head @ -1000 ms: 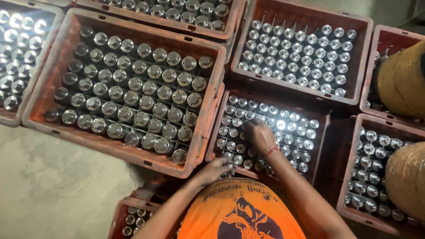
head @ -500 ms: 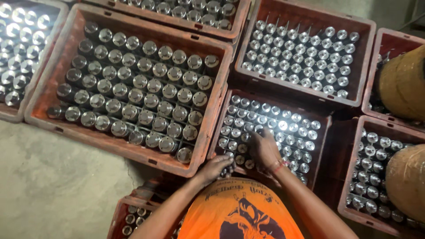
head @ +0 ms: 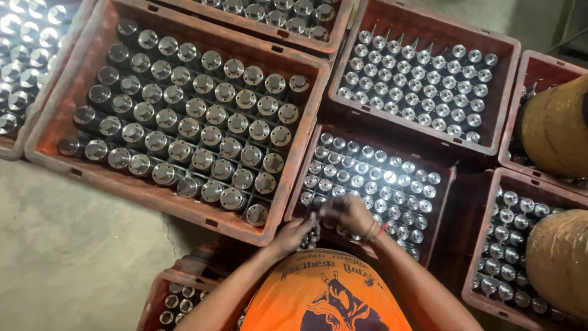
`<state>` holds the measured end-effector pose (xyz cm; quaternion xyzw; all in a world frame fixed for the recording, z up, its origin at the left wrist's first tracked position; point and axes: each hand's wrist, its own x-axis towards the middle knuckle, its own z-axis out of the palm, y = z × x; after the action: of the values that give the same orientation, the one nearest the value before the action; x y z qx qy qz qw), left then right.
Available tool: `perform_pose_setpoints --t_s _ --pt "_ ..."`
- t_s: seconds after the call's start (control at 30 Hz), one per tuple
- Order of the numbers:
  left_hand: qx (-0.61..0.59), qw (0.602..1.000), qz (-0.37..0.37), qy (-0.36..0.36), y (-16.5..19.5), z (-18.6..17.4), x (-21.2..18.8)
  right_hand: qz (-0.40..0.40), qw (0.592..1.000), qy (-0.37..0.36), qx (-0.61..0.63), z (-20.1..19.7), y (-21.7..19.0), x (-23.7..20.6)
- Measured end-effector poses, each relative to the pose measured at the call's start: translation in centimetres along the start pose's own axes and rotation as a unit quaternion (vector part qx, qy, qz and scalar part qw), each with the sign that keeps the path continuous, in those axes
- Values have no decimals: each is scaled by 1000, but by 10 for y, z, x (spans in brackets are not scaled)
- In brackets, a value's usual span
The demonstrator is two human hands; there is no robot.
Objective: The person arranges small, shiny metal parts into a grid pattern inside a red plastic crate. They pick up the parts from a cylindrical container and place them one by one into the crate, filling the available slots.
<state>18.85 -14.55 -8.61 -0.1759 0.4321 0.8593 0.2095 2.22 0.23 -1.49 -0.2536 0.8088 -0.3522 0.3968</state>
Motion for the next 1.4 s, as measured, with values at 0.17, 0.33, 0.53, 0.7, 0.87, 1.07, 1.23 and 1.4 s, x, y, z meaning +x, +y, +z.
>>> perform_pose_setpoints --t_s 0.17,0.33,0.53,0.7,0.87,1.07,1.23,1.4 --pt "157 987 34 -2 -3 2 5 -116 928 235 -266 -17 -8 44" --pt "169 979 113 -29 -5 -8 2 -249 882 256 -309 -6 13 65" --pt "134 990 51 11 -8 -5 5 -207 876 248 -357 15 27 42" --pt "35 998 23 40 -6 -3 6 -145 889 238 -363 20 21 31" --pt "-36 998 8 49 0 -1 6 -179 898 210 -343 0 7 21" --pt "3 998 -36 58 -9 -1 9 -312 949 8 -51 0 -4 -24" --pt "47 999 -19 11 -11 -3 4 -309 943 -11 -123 9 -15 -35" --pt "128 991 20 -37 1 0 -2 28 995 75 -60 3 -23 -9"
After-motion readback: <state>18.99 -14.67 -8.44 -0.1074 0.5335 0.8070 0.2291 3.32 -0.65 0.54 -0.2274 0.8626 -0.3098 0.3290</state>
